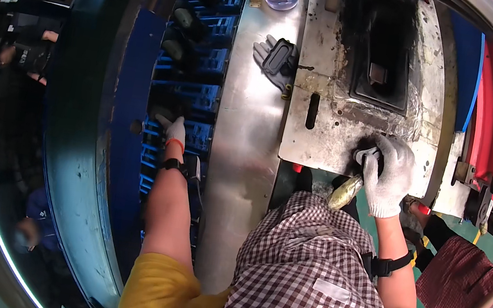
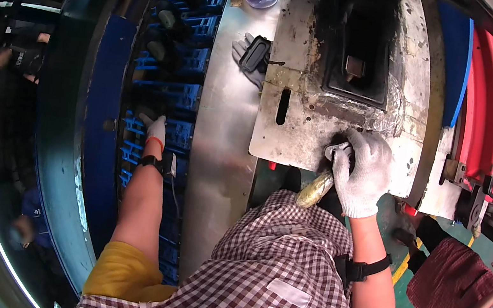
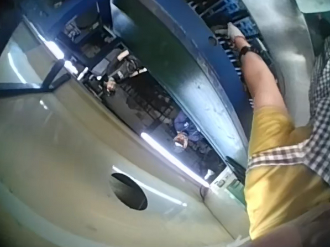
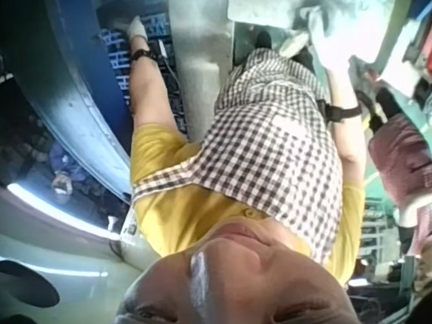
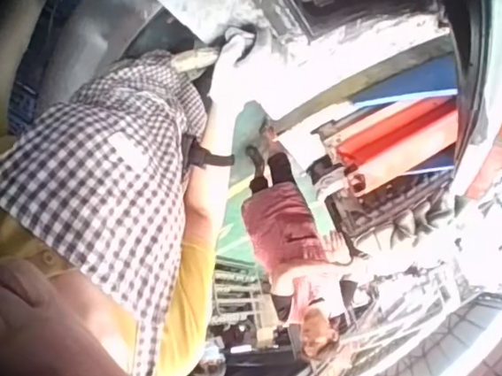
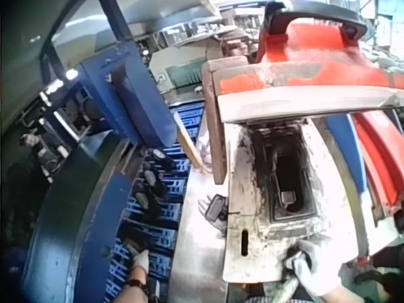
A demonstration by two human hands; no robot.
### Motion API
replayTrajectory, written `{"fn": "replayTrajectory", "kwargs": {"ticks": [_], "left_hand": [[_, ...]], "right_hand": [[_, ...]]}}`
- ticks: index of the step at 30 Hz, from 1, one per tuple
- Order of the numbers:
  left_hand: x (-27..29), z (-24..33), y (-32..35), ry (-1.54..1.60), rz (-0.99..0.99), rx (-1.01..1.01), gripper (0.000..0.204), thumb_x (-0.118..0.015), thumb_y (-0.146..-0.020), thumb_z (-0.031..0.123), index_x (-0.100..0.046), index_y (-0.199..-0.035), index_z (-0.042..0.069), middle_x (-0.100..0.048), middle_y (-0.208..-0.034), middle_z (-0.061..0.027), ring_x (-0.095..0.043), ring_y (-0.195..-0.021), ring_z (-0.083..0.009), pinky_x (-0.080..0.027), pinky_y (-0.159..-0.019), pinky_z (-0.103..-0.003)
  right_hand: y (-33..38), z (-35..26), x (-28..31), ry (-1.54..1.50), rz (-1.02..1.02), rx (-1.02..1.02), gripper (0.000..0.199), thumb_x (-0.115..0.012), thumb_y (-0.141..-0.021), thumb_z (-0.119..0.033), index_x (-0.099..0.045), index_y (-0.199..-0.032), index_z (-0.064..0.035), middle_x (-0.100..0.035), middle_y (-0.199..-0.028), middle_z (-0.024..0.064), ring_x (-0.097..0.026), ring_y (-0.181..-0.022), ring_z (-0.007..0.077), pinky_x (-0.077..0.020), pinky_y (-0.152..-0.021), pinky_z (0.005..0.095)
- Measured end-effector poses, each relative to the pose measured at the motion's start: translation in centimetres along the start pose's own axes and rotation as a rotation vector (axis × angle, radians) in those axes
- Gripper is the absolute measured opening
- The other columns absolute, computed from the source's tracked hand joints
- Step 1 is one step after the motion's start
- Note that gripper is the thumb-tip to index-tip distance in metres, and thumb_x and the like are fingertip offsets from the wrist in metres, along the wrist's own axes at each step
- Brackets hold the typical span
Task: Operating a heat-press machine to bond soles to shoes in a factory.
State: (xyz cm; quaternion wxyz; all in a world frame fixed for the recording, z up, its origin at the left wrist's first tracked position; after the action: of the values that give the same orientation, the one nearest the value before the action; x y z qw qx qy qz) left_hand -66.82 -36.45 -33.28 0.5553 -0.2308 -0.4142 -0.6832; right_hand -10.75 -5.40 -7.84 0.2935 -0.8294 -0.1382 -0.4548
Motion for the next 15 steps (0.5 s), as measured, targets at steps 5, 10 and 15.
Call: {"fn": "replayTrajectory", "kwargs": {"ticks": [5,10,15], "left_hand": [[-3.7,-3.4,-2.0,1.038,-0.248,0.323,0.068,-0.064,-0.103,0.014,-0.034,-0.165,0.013,-0.055,-0.152,-0.0200,-0.055,-0.140,-0.0342,-0.048,-0.117,-0.043],[-1.7,3.9,-1.8,0.649,-0.151,-0.098,0.093,-0.071,-0.097,0.012,-0.017,-0.173,0.018,-0.044,-0.163,-0.0180,-0.055,-0.140,-0.0327,-0.053,-0.109,-0.043],[-2.8,4.9,-0.3,0.498,-0.258,0.060,0.101,-0.073,-0.093,0.010,-0.012,-0.174,0.017,-0.044,-0.164,-0.0154,-0.053,-0.141,-0.0284,-0.051,-0.109,-0.042]], "right_hand": [[0.1,0.1,-0.3,0.008,-0.007,0.007,0.040,-0.076,-0.085,-0.016,-0.072,-0.124,-0.0104,-0.070,-0.117,0.0153,-0.063,-0.118,0.0388,-0.0486,-0.106,0.0508],[0.3,0.0,-0.6,0.008,-0.013,0.016,0.039,-0.075,-0.086,-0.010,-0.071,-0.125,-0.0091,-0.069,-0.119,0.0158,-0.063,-0.116,0.0387,-0.0492,-0.105,0.0494],[0.4,0.0,-0.5,-0.002,-0.006,0.040,0.039,-0.074,-0.086,-0.010,-0.071,-0.125,-0.0075,-0.069,-0.121,0.0174,-0.063,-0.117,0.0393,-0.0486,-0.106,0.0500]]}}
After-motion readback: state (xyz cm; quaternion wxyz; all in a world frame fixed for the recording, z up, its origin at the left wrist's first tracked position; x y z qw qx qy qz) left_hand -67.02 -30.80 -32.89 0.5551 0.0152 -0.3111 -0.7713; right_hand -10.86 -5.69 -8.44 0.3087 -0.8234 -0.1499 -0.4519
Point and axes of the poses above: each hand's wrist, its own y-axis away from the middle knuckle, its own x-axis out of the back of the hand, z = x × y, the point moved 8 cm from there along -y, towards the middle knuckle
